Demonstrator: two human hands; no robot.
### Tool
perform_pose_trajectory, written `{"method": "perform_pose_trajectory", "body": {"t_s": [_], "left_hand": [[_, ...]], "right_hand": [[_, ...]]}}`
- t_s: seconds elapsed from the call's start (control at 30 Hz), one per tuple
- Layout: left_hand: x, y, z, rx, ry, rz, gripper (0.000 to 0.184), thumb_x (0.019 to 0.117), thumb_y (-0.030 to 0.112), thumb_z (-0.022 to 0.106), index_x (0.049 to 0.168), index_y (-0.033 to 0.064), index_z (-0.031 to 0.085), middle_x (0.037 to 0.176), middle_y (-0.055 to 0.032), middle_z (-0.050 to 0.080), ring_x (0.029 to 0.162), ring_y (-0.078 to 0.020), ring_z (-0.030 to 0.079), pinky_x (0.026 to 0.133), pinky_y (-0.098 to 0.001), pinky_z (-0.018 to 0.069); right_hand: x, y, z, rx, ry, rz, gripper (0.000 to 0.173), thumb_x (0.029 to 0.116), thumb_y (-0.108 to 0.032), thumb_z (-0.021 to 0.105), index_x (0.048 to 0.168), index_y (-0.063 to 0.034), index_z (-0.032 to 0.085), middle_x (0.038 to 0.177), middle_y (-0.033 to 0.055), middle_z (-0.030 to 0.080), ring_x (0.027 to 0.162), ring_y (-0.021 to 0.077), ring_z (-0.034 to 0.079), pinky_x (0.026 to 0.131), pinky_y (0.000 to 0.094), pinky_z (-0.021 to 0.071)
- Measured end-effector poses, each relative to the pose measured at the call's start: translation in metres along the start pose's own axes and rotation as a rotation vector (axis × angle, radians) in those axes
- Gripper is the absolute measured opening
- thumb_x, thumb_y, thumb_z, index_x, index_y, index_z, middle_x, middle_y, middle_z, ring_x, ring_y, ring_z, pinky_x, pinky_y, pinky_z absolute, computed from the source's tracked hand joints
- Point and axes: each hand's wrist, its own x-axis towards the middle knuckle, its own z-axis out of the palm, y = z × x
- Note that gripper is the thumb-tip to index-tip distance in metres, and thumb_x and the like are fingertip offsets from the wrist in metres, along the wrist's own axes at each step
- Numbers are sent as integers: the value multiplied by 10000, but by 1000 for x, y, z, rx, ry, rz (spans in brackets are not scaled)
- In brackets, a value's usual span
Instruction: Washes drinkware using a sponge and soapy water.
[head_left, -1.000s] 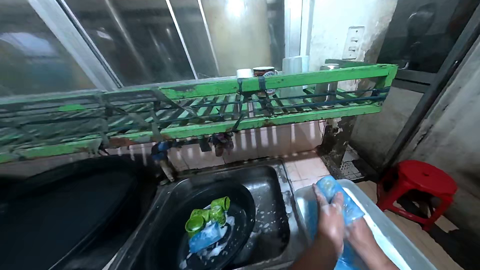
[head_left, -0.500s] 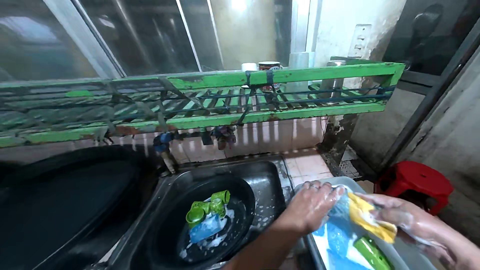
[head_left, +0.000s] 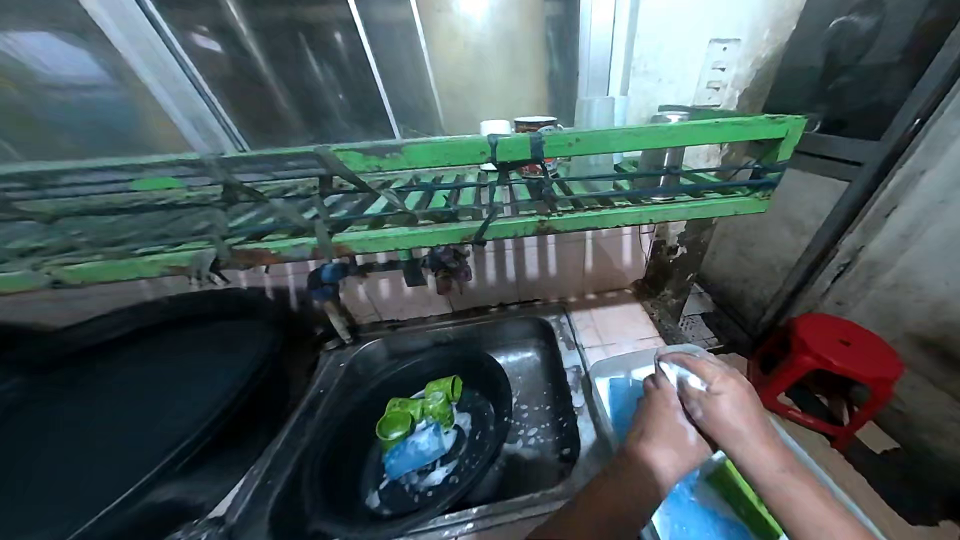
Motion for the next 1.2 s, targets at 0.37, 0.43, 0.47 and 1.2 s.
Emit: {"method": "perform_pose_trajectory", "body": {"t_s": [0.37, 0.43, 0.47, 1.2], "left_hand": [[-2, 16, -23, -738, 488, 27, 928, 838, 114, 786, 1585, 109, 234, 1454, -198, 495, 1243, -236, 578, 1012, -405, 519], [8, 10, -33, -504, 623, 205, 1018, 800, 200, 817, 1607, 92, 207, 1532, -200, 429, 1335, -251, 506, 1081, -423, 459], [16, 4, -37, -397, 688, 279, 1043, 777, 240, 832, 1604, 76, 218, 1519, -210, 440, 1323, -265, 518, 1074, -436, 466], [-22, -135, -161, 616, 608, -313, 421, 1004, 267, 615, 1392, 104, 625, 1538, -233, 454, 1434, -417, 418, 1155, -570, 368]], "right_hand": [[-14, -22, 42, 1050, 365, 483, 410, 1033, -43, 416, 1424, 34, 514, 1279, 117, 645, 1063, 102, 651, 900, 288, 553], [-19, -39, 45, 1222, 338, 611, 272, 1047, -55, 401, 1235, 15, 584, 957, 52, 685, 812, 88, 679, 709, 281, 591], [-20, -50, 45, 1326, 311, 680, 243, 1063, -69, 385, 1177, 12, 584, 882, 63, 677, 760, 115, 682, 670, 307, 598], [-33, 89, -32, -141, -360, 495, 382, 1057, -217, 535, 1381, -33, 619, 1280, 267, 660, 1206, 436, 629, 1036, 633, 463]]}}
